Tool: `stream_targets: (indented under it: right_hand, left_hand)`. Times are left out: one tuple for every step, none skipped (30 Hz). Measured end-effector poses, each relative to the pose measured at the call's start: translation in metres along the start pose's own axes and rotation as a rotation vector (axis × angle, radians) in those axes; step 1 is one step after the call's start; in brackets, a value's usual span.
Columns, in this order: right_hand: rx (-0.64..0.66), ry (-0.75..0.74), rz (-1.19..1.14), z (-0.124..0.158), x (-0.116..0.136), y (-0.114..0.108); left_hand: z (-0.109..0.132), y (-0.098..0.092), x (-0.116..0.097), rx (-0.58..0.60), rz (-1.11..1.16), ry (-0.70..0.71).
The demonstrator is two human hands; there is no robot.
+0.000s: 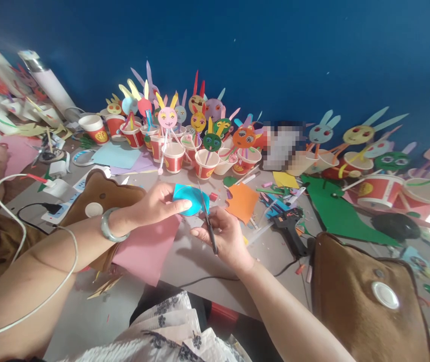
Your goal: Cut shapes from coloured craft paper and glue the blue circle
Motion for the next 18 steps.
stream_targets:
  right_hand:
    - [0.0,-0.001,0.004,-0.0002,-0.0001,-0.0002]
    - [0.002,-0.003,0.01,-0.0002,-0.0002,-0.0004]
    - [0.004,-0.006,0.015,-0.0003,-0.0003,-0.0007]
    - [0.005,-0.01,0.02,-0.0003,-0.0004,-0.0009]
    - [0.004,-0.013,0.023,-0.0003,-0.0005,-0.0011]
    - [0.002,-0.015,0.024,-0.0003,-0.0004,-0.0012]
    - [-0.001,-0.017,0.024,-0.0003,-0.0003,-0.0012]
    - [-0.003,-0.017,0.022,-0.0002,-0.0001,-0.001]
    - [-0.004,-0.018,0.02,-0.0001,0.0002,-0.0008]
    - [-0.004,-0.02,0.018,0.0,0.0005,-0.0004]
    - [-0.002,-0.024,0.017,0.0002,0.0009,-0.0001]
    - [0.002,-0.03,0.018,0.0004,0.0012,0.0002]
    - [0.005,-0.036,0.02,0.0006,0.0014,0.0004]
    - [0.007,-0.044,0.023,0.0008,0.0015,0.0004]
    - [0.007,-0.049,0.028,0.001,0.0014,0.0002]
    - [0.005,-0.054,0.034,0.0012,0.0012,-0.0001]
    - [0.004,-0.057,0.041,0.0015,0.001,-0.0005]
    - [0.001,-0.061,0.045,0.0018,0.0007,-0.0009]
  left_hand:
    - [0.0001,0.0003,-0.0004,0.014,0.001,-0.008]
    - [0.0002,0.0004,-0.0009,0.021,-0.004,-0.01]
    - [0.0003,0.0005,-0.0015,0.011,-0.018,-0.006]
    - [0.0004,0.0005,-0.0021,0.0,-0.032,0.0]
    - [0.0005,0.0005,-0.0027,-0.004,-0.039,0.004]
    - [0.0006,0.0005,-0.0031,-0.003,-0.04,0.006]
    - [0.0007,0.0005,-0.0033,0.0,-0.038,0.007]
    - [0.0007,0.0005,-0.0035,0.003,-0.035,0.006]
    - [0.0008,0.0004,-0.0035,0.005,-0.033,0.004]
    - [0.0008,0.0002,-0.0035,0.006,-0.031,-0.001]
    - [0.0008,0.0,-0.0034,0.005,-0.03,-0.005]
    - [0.0008,-0.0002,-0.0034,0.003,-0.03,-0.009]
    - [0.0007,-0.0003,-0.0032,0.002,-0.031,-0.012]
    - [0.0006,-0.0005,-0.003,0.002,-0.032,-0.012]
    - [0.0006,-0.0007,-0.0028,0.002,-0.035,-0.007]
    - [0.0005,-0.0008,-0.0024,0.0,-0.038,0.0]
    - [0.0005,-0.0009,-0.0019,-0.003,-0.039,0.007]
    - [0.0005,-0.001,-0.0012,-0.006,-0.038,0.013]
Point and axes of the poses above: each hand's wrist, its own z-axis away from the middle knuckle, its own y-axis out of the palm, x = y × z, the point moved 1 cm from there along -z, towards the middle knuckle, and after that the axes turned 11 degrees about -z, right-handed, at the moved point
